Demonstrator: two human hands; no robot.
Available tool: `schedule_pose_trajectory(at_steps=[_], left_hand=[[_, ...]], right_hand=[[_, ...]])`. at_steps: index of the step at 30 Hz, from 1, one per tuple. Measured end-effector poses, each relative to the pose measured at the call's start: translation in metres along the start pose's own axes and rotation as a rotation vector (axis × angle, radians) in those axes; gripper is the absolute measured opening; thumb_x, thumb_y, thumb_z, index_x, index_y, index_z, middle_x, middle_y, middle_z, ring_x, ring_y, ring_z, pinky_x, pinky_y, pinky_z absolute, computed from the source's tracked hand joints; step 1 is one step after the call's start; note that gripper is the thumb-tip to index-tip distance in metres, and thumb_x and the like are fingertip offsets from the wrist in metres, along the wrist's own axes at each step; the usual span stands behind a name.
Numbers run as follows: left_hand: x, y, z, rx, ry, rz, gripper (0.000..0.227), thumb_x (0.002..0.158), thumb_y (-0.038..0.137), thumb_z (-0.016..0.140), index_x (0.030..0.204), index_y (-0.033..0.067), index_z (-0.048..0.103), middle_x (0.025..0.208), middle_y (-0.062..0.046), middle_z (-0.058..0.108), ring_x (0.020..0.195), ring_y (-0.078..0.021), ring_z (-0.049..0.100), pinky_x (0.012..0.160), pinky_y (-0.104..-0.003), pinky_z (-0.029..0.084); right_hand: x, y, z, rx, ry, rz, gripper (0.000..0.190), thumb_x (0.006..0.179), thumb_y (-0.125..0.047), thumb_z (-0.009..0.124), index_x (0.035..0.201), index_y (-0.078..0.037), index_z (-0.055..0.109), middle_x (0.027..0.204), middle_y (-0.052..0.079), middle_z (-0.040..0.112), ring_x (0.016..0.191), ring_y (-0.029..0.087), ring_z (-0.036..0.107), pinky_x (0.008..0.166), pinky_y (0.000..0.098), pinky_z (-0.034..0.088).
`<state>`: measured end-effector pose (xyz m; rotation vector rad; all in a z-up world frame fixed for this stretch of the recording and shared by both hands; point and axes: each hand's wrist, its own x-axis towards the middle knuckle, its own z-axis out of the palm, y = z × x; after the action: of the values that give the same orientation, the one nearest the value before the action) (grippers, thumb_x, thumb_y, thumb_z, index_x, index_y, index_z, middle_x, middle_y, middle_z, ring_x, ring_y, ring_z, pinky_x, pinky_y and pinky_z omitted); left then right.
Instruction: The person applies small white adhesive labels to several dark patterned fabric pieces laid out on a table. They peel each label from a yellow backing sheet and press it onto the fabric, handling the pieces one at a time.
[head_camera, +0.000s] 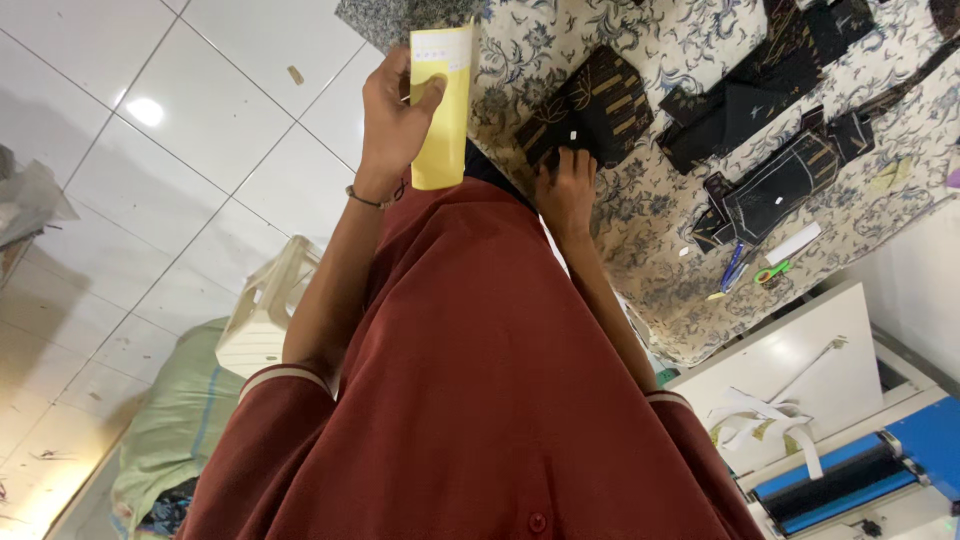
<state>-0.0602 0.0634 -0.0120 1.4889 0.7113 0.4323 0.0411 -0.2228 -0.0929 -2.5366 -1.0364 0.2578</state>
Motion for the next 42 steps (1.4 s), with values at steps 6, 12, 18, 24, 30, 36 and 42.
schedule_pose_trajectory(at_steps=[6,12,18,24,30,36,42], left_hand=[[0.0,-0.009,0.007,0.108,-0.007,0.067,0.012,0.096,0.001,0.074,0.104,-0.0072,0.07,0.093,-0.012,0.069,0.083,-0.0177,0.064,0.076,-0.033,0.052],[-0.006,-0.013,0.013,0.075,-0.013,-0.01,0.014,0.095,0.005,0.075,0.103,-0.0061,0.071,0.094,-0.01,0.066,0.084,-0.016,0.063,0.075,-0.033,0.052],[-0.008,-0.02,0.015,0.096,-0.078,-0.038,0.016,0.094,0.006,0.074,0.104,-0.0053,0.073,0.091,-0.011,0.068,0.078,-0.0163,0.064,0.072,-0.033,0.052],[-0.006,-0.027,0.024,0.296,-0.153,-0.138,0.014,0.089,0.01,0.078,0.09,-0.0038,0.075,0.081,-0.012,0.068,0.069,-0.0213,0.06,0.063,-0.036,0.049],[-0.004,-0.031,0.036,0.314,-0.327,-0.217,0.019,0.09,0.014,0.076,0.098,-0.0029,0.074,0.088,-0.016,0.074,0.077,-0.0218,0.068,0.072,-0.038,0.053],[-0.005,-0.03,0.048,0.197,-0.38,-0.296,0.031,0.09,0.017,0.077,0.117,0.0034,0.072,0.098,-0.007,0.078,0.084,-0.0146,0.07,0.078,-0.033,0.055],[-0.006,-0.024,0.052,0.088,-0.419,-0.175,0.022,0.092,0.007,0.078,0.11,-0.0029,0.071,0.097,-0.006,0.074,0.088,-0.0121,0.062,0.081,-0.031,0.052]], right_hand=[[0.015,0.01,0.021,-0.173,-0.016,-0.172,0.015,0.086,0.001,0.066,0.099,0.006,0.063,0.103,0.024,0.061,0.1,0.042,0.062,0.087,0.0489,0.055],[0.019,0.024,0.022,-0.07,-0.097,-0.098,0.008,0.083,0.004,0.066,0.09,0.003,0.061,0.092,0.021,0.061,0.093,0.04,0.061,0.084,0.0502,0.053],[0.029,0.047,0.007,0.174,-0.264,0.202,0.017,0.084,0.011,0.062,0.096,0.0,0.059,0.095,0.016,0.063,0.086,0.032,0.062,0.072,0.0443,0.052],[0.049,0.118,-0.002,0.262,-0.314,0.17,0.026,0.088,0.009,0.067,0.112,-0.001,0.064,0.104,0.017,0.066,0.09,0.024,0.064,0.07,0.0354,0.056],[0.085,0.174,0.015,0.346,-0.013,0.465,0.016,0.112,-0.01,0.053,0.108,0.0,0.064,0.091,0.016,0.064,0.076,0.025,0.06,0.072,0.0347,0.05],[0.059,0.063,-0.021,0.099,0.608,0.172,0.012,0.105,-0.009,0.06,0.114,-0.002,0.059,0.103,0.018,0.059,0.096,0.03,0.057,0.084,0.0443,0.047],[0.036,-0.068,-0.07,0.241,0.241,-0.117,0.013,0.097,-0.008,0.071,0.106,-0.004,0.063,0.104,0.012,0.062,0.1,0.027,0.059,0.086,0.0422,0.046]])
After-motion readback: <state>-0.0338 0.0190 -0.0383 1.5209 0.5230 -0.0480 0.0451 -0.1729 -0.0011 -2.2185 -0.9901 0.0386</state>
